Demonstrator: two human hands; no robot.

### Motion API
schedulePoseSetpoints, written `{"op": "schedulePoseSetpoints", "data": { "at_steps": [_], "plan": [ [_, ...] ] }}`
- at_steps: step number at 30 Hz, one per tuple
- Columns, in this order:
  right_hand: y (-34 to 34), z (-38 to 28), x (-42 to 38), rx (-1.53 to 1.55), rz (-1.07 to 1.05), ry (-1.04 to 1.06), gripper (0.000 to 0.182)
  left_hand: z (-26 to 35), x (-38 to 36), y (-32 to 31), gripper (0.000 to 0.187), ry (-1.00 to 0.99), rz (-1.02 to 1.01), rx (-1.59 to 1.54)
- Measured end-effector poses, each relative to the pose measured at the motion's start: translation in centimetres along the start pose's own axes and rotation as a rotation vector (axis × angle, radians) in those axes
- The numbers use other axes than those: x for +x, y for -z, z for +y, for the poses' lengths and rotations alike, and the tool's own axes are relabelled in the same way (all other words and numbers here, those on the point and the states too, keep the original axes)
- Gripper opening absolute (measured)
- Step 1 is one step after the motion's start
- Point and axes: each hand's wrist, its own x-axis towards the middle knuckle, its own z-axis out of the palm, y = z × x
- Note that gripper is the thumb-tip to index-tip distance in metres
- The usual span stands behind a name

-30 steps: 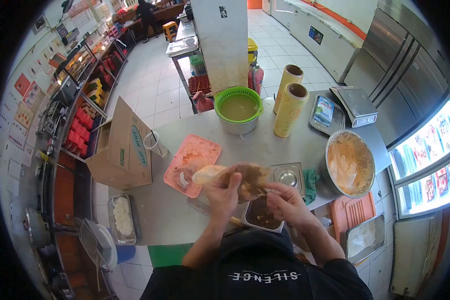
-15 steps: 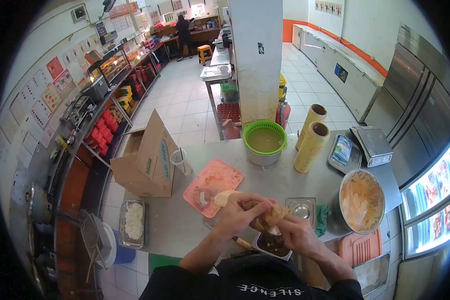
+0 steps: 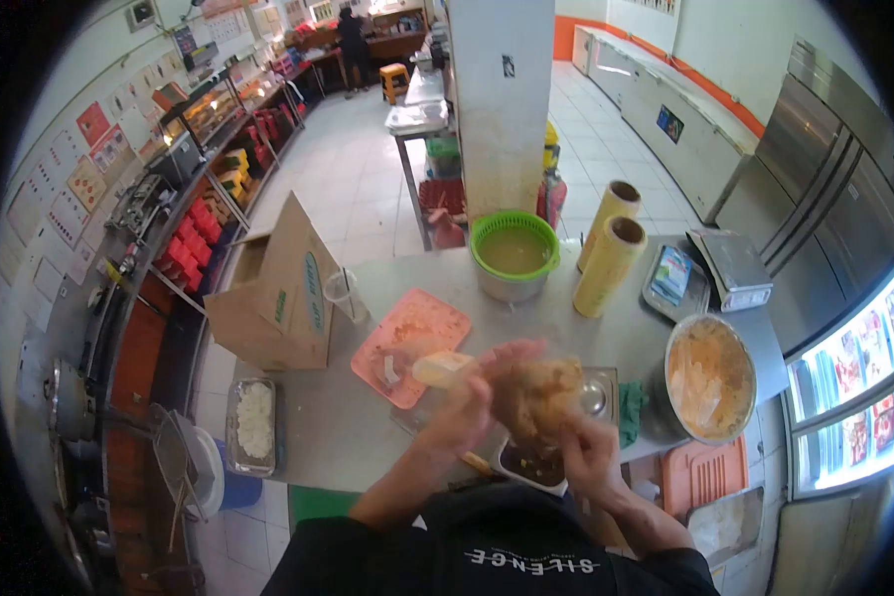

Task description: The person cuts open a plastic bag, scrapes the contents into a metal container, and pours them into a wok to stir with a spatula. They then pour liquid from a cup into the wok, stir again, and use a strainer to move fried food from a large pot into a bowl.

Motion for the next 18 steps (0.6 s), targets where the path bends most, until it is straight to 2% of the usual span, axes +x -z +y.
{"op": "schedulePoseSetpoints", "data": {
  "at_steps": [2, 4, 7, 8, 11, 13, 17, 18],
  "plan": [
    [-0.1, -0.9, 0.2, 0.172, 0.058, -0.118, 0.015, -0.6, -0.3, -0.3, 0.052, -0.111, -0.061, -0.131],
    [-0.2, -1.0, 0.1, 0.198, 0.029, -0.094, 0.008, -1.0, -0.2, 0.3, 0.055, -0.177, -0.040, -0.069],
    [-0.5, -2.0, 0.5, 0.265, -0.019, -0.103, 0.010, -0.9, -0.1, 0.5, 0.045, -0.271, 0.000, 0.243],
    [-0.4, -2.4, 0.6, 0.289, -0.040, -0.113, 0.010, -0.8, -0.1, 0.4, 0.039, -0.260, 0.009, 0.254],
    [0.4, -2.4, 1.3, -0.008, -0.159, 0.071, 0.013, -0.1, 0.0, 0.6, 0.023, -0.227, 0.018, 0.286],
    [0.8, -2.6, 2.2, -0.124, -0.155, 0.191, 0.018, 0.4, -0.2, 1.2, 0.016, -0.198, -0.002, 0.306],
    [1.2, -2.0, 2.9, -0.285, -0.248, 0.266, 0.028, 2.2, -0.4, 1.4, 0.015, 0.059, -0.016, 0.252],
    [1.0, -1.9, 2.9, -0.290, -0.250, 0.299, 0.029, 2.3, -0.4, 1.2, 0.013, 0.030, 0.001, 0.273]
  ]
}}
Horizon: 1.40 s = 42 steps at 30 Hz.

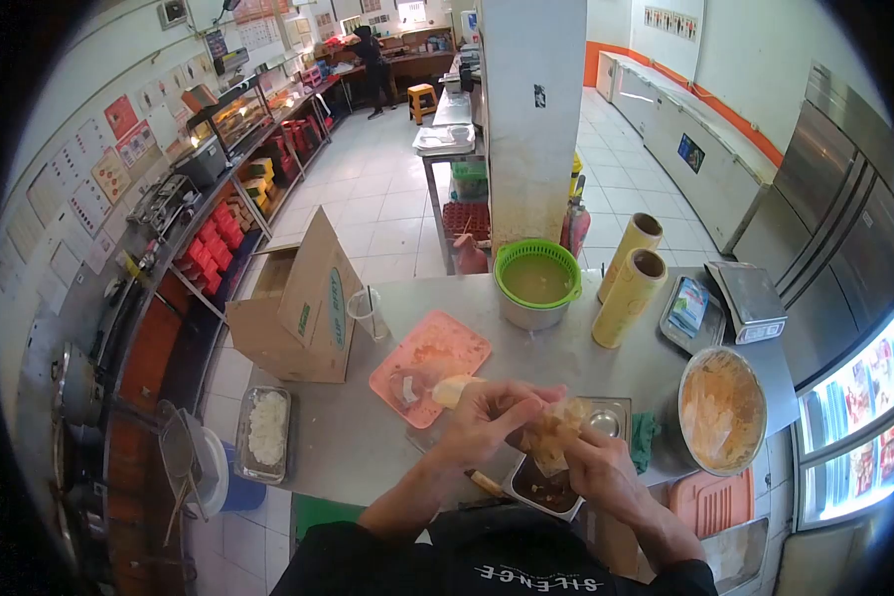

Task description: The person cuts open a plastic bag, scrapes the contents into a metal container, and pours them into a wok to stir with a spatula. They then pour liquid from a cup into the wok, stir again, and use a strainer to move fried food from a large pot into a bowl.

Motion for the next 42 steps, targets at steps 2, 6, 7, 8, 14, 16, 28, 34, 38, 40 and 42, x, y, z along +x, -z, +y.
{"op": "schedulePoseSetpoints", "data": {
  "at_steps": [2, 6, 7, 8, 14, 16, 28, 34, 38, 40, 42],
  "plan": [
    [-0.6, 0.5, 0.1, -0.023, -0.004, 0.061, 0.030, 0.1, 0.0, -0.5, 0.012, -0.052, 0.043, 0.032],
    [-1.7, 0.9, -0.1, -0.087, -0.086, 0.098, 0.032, 0.8, -0.4, -0.8, 0.011, 0.031, 0.121, 0.133],
    [-1.5, 0.9, 0.1, -0.087, -0.124, 0.110, 0.032, 0.9, -0.3, -0.6, 0.011, 0.095, 0.147, 0.142],
    [-1.4, 1.0, 0.3, -0.086, -0.158, 0.120, 0.033, 1.0, -0.1, -0.4, 0.011, 0.161, 0.172, 0.152],
    [-2.1, 3.2, -0.1, 0.221, -0.043, -0.042, 0.022, -2.9, 0.3, 2.1, 0.048, 0.110, 0.154, -0.396],
    [-1.4, 1.9, -0.1, 0.395, -0.024, -0.213, 0.016, -1.8, 0.0, 0.8, 0.059, -0.007, 0.067, -0.666],
    [-2.4, 0.2, -0.7, 0.701, 0.113, -0.369, 0.014, -0.4, 0.3, -1.5, 0.035, -0.240, 0.263, -0.015],
    [-1.2, 0.3, 0.1, 0.218, 0.108, -0.009, 0.012, 1.5, 0.6, -1.6, 0.034, -0.007, 0.236, -0.018],
    [-1.2, 2.0, -0.6, 0.181, -0.049, -0.010, 0.008, 1.0, 1.2, -0.9, 0.034, 0.113, 0.237, -0.034],
    [-1.2, 2.4, -0.8, 0.148, -0.086, 0.014, 0.006, 0.8, 1.8, -1.1, 0.035, 0.172, 0.285, -0.068],
    [-1.2, 2.4, -1.0, 0.129, -0.138, 0.007, 0.006, 0.6, 2.0, -0.9, 0.035, 0.207, 0.305, -0.077]
  ]
}}
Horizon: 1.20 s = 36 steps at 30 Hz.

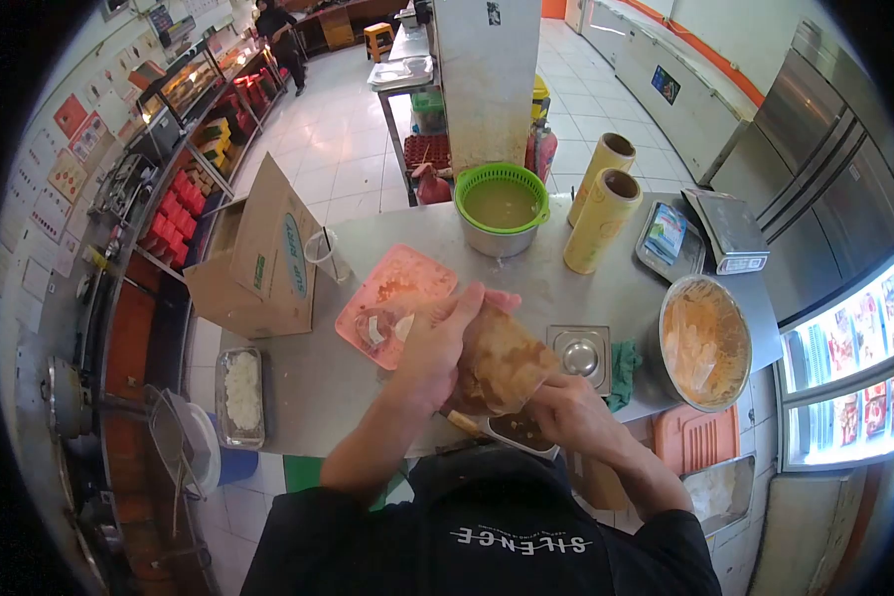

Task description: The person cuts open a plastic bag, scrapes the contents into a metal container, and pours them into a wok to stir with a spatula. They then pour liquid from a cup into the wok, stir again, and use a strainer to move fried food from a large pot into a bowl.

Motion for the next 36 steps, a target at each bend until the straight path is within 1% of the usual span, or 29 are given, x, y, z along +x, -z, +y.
{"op": "schedulePoseSetpoints", "data": {
  "at_steps": [2, 8, 11, 14, 17, 18, 20, 23, 26, 29, 32, 35, 36],
  "plan": [
    [0.4, -0.2, 0.1, -0.009, -0.059, -0.039, 0.008, -0.3, 0.5, 0.5, 0.036, 0.003, -0.013, 0.019],
    [0.9, 1.8, -0.5, 0.179, -0.107, -0.021, 0.013, -1.1, 1.2, 0.7, 0.036, 0.052, -0.052, -0.010],
    [1.1, 1.6, -1.1, 0.293, 0.042, -0.328, 0.012, -0.9, 1.4, 0.4, 0.037, 0.111, -0.082, -0.119],
    [-0.5, 2.3, -1.2, 0.582, 0.227, -0.503, 0.016, -0.9, 1.2, -0.2, 0.037, 0.210, -0.100, -0.102],
    [-1.3, 2.9, -1.4, 0.343, 0.183, -0.222, 0.009, -1.5, 1.9, -0.4, 0.039, 0.069, -0.131, 0.017],
    [-1.3, 3.0, -1.4, 0.245, 0.158, -0.171, 0.010, -1.3, 1.8, -0.5, 0.039, 0.068, -0.132, 0.051],
    [-1.2, 3.2, -1.7, 0.045, 0.102, -0.076, 0.019, -1.3, 1.6, -0.8, 0.039, 0.068, -0.136, 0.109],
    [-0.9, 2.6, -1.8, -0.168, 0.005, -0.091, 0.022, -1.4, 1.9, -0.9, 0.038, 0.041, -0.117, 0.153],
    [-1.0, 2.3, -1.7, -0.088, -0.012, -0.058, 0.023, -1.4, 2.1, -1.0, 0.037, 0.041, -0.111, 0.040],
    [-2.2, 3.8, -1.7, 0.146, 0.024, 0.079, 0.031, -1.0, 2.4, -1.4, 0.037, 0.059, -0.154, -0.041],
    [-2.0, 4.3, -2.3, 0.366, 0.007, -0.145, 0.025, 0.7, 2.9, -1.6, 0.038, 0.114, -0.177, -0.125],
    [-1.9, 3.2, -2.7, 0.666, 0.066, -0.360, 0.024, 3.3, 2.4, -3.9, 0.036, 0.093, -0.117, -0.127],
    [-1.4, 2.9, -2.6, 0.675, 0.047, -0.375, 0.025, 3.4, 2.5, -3.6, 0.035, 0.117, -0.168, -0.068]
  ]
}}
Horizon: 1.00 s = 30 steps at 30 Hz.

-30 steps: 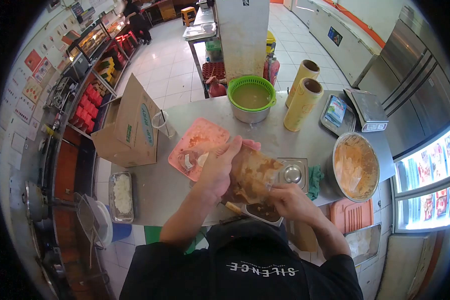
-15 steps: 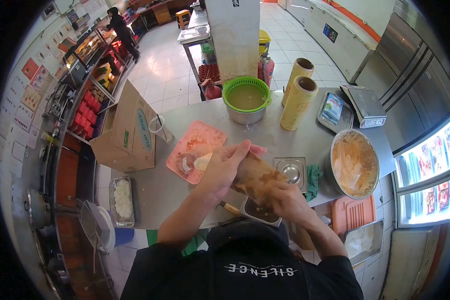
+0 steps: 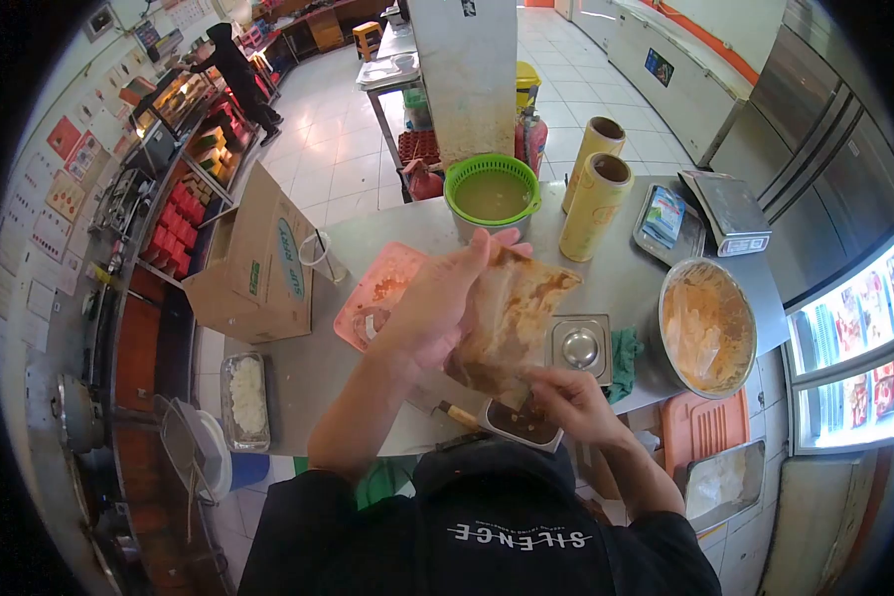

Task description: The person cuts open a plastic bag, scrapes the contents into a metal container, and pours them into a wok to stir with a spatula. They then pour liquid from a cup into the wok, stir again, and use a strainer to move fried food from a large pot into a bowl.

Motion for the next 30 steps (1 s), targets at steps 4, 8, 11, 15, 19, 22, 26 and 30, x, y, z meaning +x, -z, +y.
{"op": "schedulePoseSetpoints", "data": {
  "at_steps": [4, 8, 11, 15, 19, 22, 26, 30],
  "plan": [
    [0.6, -2.4, -0.9, 0.049, 0.005, -0.058, 0.029, -2.7, -0.9, 3.5, 0.035, -0.017, -0.056, 0.258],
    [-0.3, -3.4, -1.0, -0.084, 0.156, 0.083, 0.028, -4.5, -2.1, 3.3, 0.036, -0.038, 0.013, 0.194],
    [-0.5, -4.5, -1.0, -0.144, 0.208, 0.032, 0.019, -5.5, -2.3, 3.7, 0.036, -0.100, -0.033, -0.027],
    [-0.1, -3.7, -0.7, -0.348, 0.047, 0.058, 0.017, -6.7, -1.4, 4.5, 0.040, 0.012, 0.057, 0.060],
    [1.1, -4.6, 0.0, -0.451, -0.115, 0.086, 0.013, -5.1, -1.3, 3.4, 0.043, 0.173, 0.092, 0.051],
    [1.4, -4.5, 0.4, -0.384, -0.211, 0.100, 0.012, -4.3, -1.1, 2.7, 0.044, 0.155, 0.127, 0.098],
    [1.8, -3.9, 1.0, -0.322, -0.316, 0.071, 0.017, -5.1, -0.4, 3.5, 0.039, 0.039, 0.177, 0.345],
    [3.1, -1.7, 1.8, -0.180, -0.444, -0.096, 0.024, -8.5, 1.7, 4.3, 0.046, -0.089, 0.273, 0.474]
  ]
}}
